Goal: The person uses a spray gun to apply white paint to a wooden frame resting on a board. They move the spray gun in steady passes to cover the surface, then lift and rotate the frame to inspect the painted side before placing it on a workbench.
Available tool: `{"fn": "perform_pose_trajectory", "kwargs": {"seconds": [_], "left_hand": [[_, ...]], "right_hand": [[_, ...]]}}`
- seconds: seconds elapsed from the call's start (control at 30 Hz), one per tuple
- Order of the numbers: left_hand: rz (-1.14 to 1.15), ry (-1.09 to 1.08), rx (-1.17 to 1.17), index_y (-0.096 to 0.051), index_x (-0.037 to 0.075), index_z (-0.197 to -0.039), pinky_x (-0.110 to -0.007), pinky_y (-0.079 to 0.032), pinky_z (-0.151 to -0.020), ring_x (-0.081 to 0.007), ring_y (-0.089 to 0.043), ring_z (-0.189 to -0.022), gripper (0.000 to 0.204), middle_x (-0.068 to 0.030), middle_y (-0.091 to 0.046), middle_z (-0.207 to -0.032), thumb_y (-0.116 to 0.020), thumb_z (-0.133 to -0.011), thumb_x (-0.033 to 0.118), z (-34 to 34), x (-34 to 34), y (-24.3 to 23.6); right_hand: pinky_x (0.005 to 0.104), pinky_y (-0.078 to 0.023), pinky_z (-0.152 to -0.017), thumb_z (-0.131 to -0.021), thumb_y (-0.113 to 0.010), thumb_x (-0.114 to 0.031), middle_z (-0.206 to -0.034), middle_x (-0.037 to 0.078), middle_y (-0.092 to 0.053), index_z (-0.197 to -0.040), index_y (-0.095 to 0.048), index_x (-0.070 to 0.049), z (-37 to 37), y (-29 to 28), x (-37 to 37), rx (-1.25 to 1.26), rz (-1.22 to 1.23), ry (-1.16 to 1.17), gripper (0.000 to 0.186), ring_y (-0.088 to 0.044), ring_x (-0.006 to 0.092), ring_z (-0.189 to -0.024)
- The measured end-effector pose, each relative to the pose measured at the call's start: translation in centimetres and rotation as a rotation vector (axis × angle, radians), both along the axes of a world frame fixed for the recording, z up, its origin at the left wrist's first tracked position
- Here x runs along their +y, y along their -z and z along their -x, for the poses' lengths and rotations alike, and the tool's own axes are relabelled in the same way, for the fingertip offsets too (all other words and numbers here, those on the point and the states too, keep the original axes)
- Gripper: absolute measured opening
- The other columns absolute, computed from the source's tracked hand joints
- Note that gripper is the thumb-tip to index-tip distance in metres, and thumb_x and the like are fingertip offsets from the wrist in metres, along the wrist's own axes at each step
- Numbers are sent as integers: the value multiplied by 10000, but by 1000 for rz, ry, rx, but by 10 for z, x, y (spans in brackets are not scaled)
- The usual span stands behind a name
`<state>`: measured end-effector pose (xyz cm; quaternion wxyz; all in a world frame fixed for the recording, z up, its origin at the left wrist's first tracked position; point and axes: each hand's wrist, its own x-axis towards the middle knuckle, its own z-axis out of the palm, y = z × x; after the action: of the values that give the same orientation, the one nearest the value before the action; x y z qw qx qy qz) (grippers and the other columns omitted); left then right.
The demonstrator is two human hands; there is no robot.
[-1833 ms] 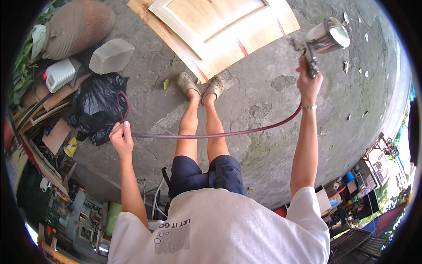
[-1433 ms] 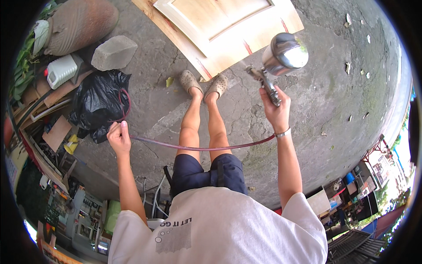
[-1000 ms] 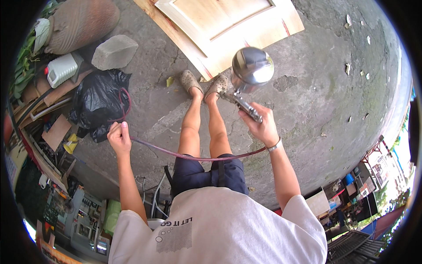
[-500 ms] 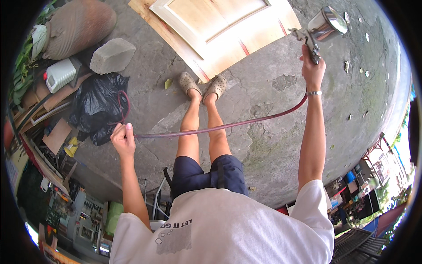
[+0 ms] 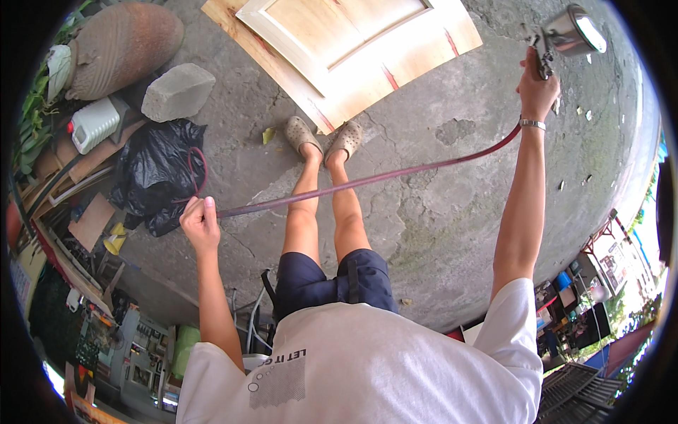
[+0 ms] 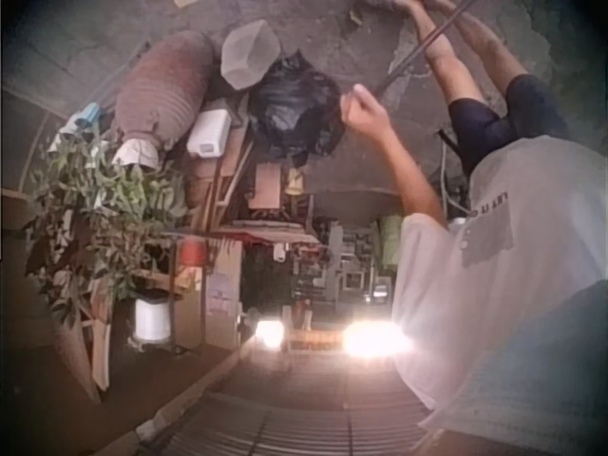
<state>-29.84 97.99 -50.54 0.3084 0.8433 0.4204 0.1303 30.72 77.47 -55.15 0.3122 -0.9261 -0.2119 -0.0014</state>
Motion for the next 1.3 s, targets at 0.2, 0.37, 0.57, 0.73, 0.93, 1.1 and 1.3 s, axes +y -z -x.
{"fn": "perform_pose_trajectory", "kwargs": {"seconds": [0.2, 0.37, 0.57, 0.73, 0.93, 1.1, 1.3], "left_hand": [[-29, -17, -2, -396, -17, -596, -392, -252, -510, -256, -324, -495, 408, -113, -357, -533, -550, -959, 85, 15, 7, -4], [-45, -36, -9, -396, -16, -594, -389, -248, -509, -252, -315, -497, 408, -113, -357, -533, -548, -960, 82, 32, 16, -8], [-57, -24, 22, -395, -20, -594, -390, -253, -516, -251, -321, -497, 407, -119, -361, -538, -524, -969, 72, 47, 18, -11], [-47, -19, 32, -392, -23, -595, -393, -255, -518, -252, -326, -497, 402, -119, -362, -540, -511, -970, 59, 56, 19, -10], [-66, -25, 6, -391, -5, -576, -385, -235, -512, -241, -295, -485, 423, -101, -338, -520, -551, -958, 82, 58, 20, -10], [-49, -11, 13, -391, -3, -575, -386, -234, -511, -243, -294, -484, 418, -99, -337, -518, -557, -949, 79, 51, 18, -7], [-31, 20, 9, -395, -6, -579, -384, -233, -510, -241, -300, -488, 401, -100, -340, -523, -565, -935, 66, 36, 14, -4]], "right_hand": [[290, -444, -504, -917, -705, -433, -592, 26, -651, -815, -746, -29, 67, 0, -3, 158, 37, -183, 418, -586, 95, -528], [289, -423, -497, -927, -716, -289, -568, 46, -600, -894, -720, 4, 131, -7, -4, 318, 51, -302, 295, -539, 94, -510], [297, -405, -484, -909, -734, -205, -594, 75, -594, -959, -717, 7, 195, -18, 0, 445, 26, -388, 219, -503, 99, -504], [370, -447, -532, -877, -755, -172, -631, 164, -583, -824, -644, 20, 242, -26, 0, 574, 69, -461, 228, -545, 264, -512], [342, -449, -553, -861, -757, -130, -694, 148, -616, -901, -676, 24, 284, -38, -17, 733, -30, -603, 179, -561, 224, -548], [347, -485, -596, -843, -766, -129, -751, 174, -652, -924, -691, 20, 278, -43, -23, 745, 34, -596, 185, -615, 276, -607], [316, -451, -536, -884, -752, -154, -642, 78, -630, -905, -709, 4, 212, -11, -32, 582, -28, -333, 166, -542, 108, -565]]}}
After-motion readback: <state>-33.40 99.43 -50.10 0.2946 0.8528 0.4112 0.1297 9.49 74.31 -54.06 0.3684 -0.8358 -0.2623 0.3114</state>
